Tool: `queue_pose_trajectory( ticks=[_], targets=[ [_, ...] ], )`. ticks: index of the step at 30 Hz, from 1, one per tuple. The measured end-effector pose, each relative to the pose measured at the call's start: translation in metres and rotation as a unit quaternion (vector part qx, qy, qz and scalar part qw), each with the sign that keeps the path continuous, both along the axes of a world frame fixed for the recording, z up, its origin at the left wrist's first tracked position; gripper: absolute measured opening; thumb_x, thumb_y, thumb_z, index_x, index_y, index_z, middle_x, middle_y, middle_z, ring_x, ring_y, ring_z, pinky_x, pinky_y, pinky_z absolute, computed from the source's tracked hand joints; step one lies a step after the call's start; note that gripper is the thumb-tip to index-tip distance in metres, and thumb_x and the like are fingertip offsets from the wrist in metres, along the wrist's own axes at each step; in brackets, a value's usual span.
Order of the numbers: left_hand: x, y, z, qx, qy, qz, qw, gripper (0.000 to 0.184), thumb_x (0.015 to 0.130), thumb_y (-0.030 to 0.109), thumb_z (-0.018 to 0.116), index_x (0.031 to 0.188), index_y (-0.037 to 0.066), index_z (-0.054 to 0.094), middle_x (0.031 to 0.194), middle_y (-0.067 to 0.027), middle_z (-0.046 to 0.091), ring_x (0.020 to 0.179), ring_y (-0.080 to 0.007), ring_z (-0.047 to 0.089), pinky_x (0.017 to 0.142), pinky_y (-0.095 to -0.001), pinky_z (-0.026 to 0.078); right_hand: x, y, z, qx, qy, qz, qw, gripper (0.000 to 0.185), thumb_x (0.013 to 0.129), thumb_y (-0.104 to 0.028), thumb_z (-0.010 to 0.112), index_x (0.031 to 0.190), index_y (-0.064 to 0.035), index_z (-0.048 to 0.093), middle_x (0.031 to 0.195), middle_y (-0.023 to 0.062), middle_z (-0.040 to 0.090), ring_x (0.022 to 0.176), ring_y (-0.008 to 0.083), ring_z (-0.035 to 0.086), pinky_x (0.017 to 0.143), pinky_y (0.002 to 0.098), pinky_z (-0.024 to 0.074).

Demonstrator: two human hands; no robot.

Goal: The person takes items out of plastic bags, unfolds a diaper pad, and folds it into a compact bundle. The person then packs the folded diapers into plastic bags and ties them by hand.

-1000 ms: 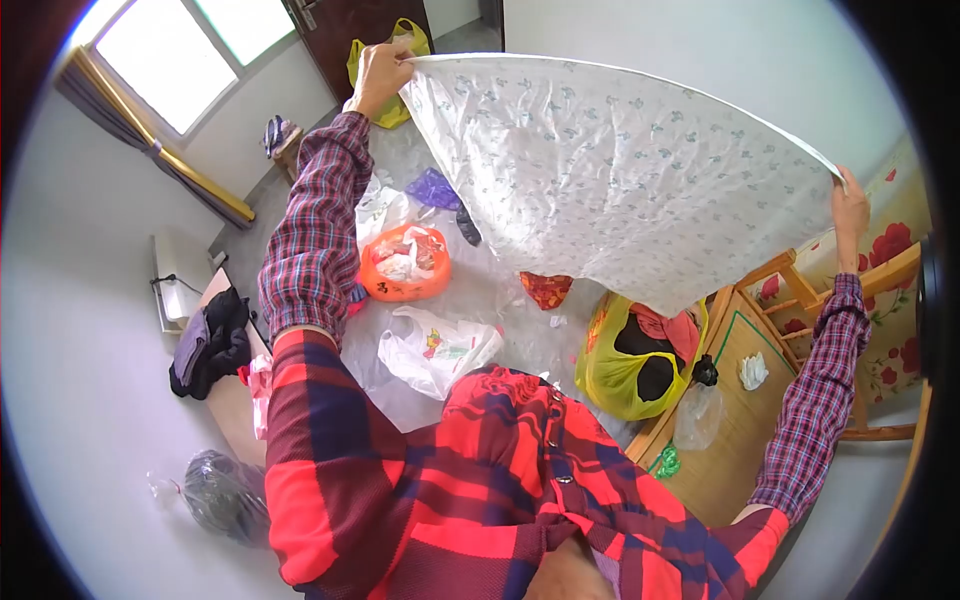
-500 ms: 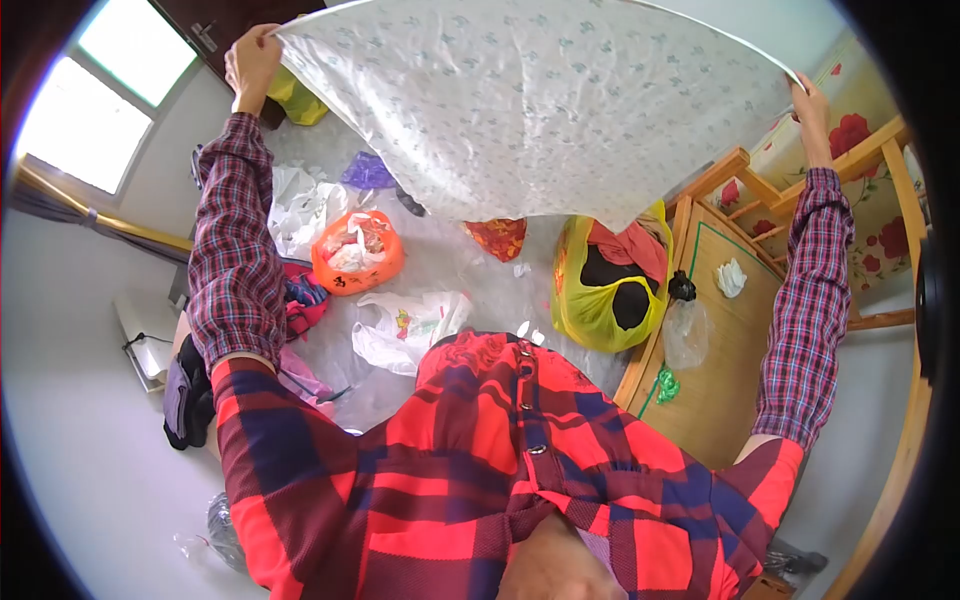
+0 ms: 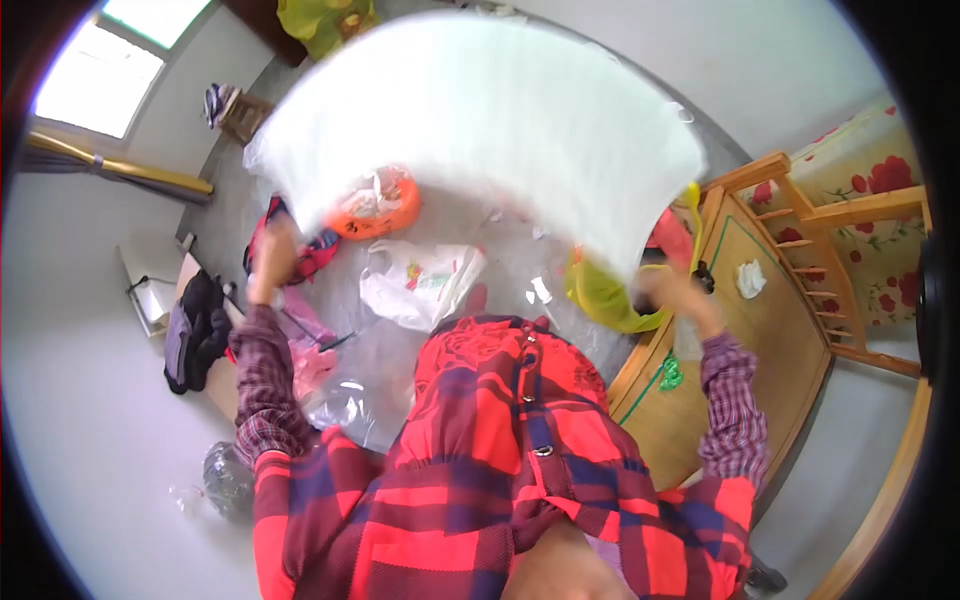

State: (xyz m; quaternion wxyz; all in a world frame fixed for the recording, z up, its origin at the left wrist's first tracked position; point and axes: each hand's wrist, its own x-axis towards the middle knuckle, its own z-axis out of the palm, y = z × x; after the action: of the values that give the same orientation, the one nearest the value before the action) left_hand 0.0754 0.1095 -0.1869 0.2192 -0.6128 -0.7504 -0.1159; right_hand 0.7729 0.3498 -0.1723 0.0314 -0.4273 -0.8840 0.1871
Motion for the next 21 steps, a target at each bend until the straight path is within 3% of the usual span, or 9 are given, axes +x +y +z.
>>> queue_pose_trajectory(
  ticks=[2,4,6,8,10,12,14,16,21],
  targets=[
    [0.020,-0.098,-0.051,-0.082,-0.180,0.104,0.975,0.008,0.077,0.006,0.046,0.079,0.002,0.053,0.069,-0.0190,0.055,0.068,-0.0374,0.054,0.062,-0.0461,0.040,0.027,-0.069,-0.096,-0.162,-0.126,0.148,0.968,0.024,0.074,-0.009,0.048,0.091,-0.0117,0.064,0.090,0.0215,0.059,0.080,0.0364,0.056,0.069,0.0401,0.0458],
    [0.048,-0.158,-0.055,-0.064,-0.276,0.207,0.936,0.008,0.077,0.004,0.047,0.080,0.002,0.054,0.071,-0.0175,0.058,0.067,-0.0338,0.057,0.060,-0.0422,0.043,0.018,-0.093,-0.069,-0.321,0.008,0.050,0.946,0.027,0.069,-0.004,0.047,0.091,-0.0102,0.063,0.084,0.0202,0.058,0.076,0.0367,0.056,0.064,0.0415,0.0438],
    [0.099,-0.184,-0.028,0.016,-0.405,0.339,0.849,0.013,0.078,0.000,0.044,0.084,0.002,0.055,0.070,-0.0135,0.059,0.066,-0.0228,0.060,0.057,-0.0350,0.045,0.006,-0.118,-0.039,-0.302,-0.015,0.023,0.953,0.027,0.069,-0.002,0.046,0.090,-0.0084,0.062,0.082,0.0193,0.057,0.075,0.0370,0.056,0.062,0.0410,0.0434],
    [0.100,-0.249,-0.086,0.120,-0.436,0.310,0.836,0.018,0.082,-0.003,0.040,0.093,-0.002,0.054,0.077,-0.0081,0.056,0.070,-0.0135,0.057,0.060,-0.0265,0.048,-0.009,-0.138,-0.022,-0.271,-0.032,-0.010,0.962,0.027,0.069,0.000,0.045,0.090,-0.0066,0.061,0.081,0.0184,0.057,0.073,0.0373,0.056,0.061,0.0405,0.0430],
    [0.127,-0.265,-0.107,0.268,-0.591,0.389,0.653,0.015,0.084,-0.001,0.041,0.095,-0.003,0.052,0.086,-0.0076,0.056,0.073,-0.0156,0.058,0.067,-0.0255,0.050,-0.022,-0.134,-0.004,-0.187,0.003,-0.034,0.982,0.029,0.068,0.003,0.043,0.091,-0.0048,0.060,0.082,0.0181,0.057,0.075,0.0373,0.055,0.061,0.0391,0.0432],
    [0.151,-0.299,-0.121,0.269,-0.588,0.436,0.626,0.015,0.086,0.000,0.041,0.095,-0.002,0.052,0.088,-0.0072,0.056,0.076,-0.0152,0.058,0.072,-0.0249,0.049,-0.029,-0.138,0.006,-0.201,-0.003,-0.017,0.979,0.032,0.067,0.009,0.040,0.092,-0.0010,0.058,0.086,0.0185,0.057,0.075,0.0355,0.056,0.063,0.0391,0.0441],
    [0.180,-0.315,-0.118,0.260,-0.574,0.506,0.589,0.014,0.085,0.001,0.043,0.094,-0.002,0.053,0.087,-0.0072,0.056,0.076,-0.0139,0.056,0.069,-0.0236,0.047,-0.026,-0.150,0.006,-0.296,0.026,-0.138,0.945,0.039,0.065,0.013,0.037,0.096,0.0010,0.057,0.094,0.0191,0.057,0.084,0.0343,0.057,0.073,0.0375,0.0453],
    [0.203,-0.339,-0.126,0.215,-0.539,0.531,0.618,0.014,0.085,0.003,0.044,0.092,-0.003,0.054,0.085,-0.0072,0.056,0.071,-0.0124,0.054,0.065,-0.0224,0.044,-0.020,-0.162,0.004,-0.273,0.021,-0.110,0.956,0.043,0.064,0.015,0.035,0.099,0.0018,0.057,0.098,0.0194,0.057,0.089,0.0342,0.056,0.078,0.0365,0.0438],
    [0.233,-0.331,-0.109,0.178,-0.530,0.611,0.559,0.014,0.085,0.004,0.046,0.093,-0.002,0.055,0.082,-0.0045,0.056,0.071,-0.0107,0.052,0.064,-0.0218,0.043,-0.026,-0.154,0.009,-0.262,-0.013,-0.070,0.963,0.047,0.066,0.017,0.032,0.104,0.0026,0.056,0.103,0.0201,0.056,0.097,0.0329,0.055,0.087,0.0338,0.0408]
  ],
)
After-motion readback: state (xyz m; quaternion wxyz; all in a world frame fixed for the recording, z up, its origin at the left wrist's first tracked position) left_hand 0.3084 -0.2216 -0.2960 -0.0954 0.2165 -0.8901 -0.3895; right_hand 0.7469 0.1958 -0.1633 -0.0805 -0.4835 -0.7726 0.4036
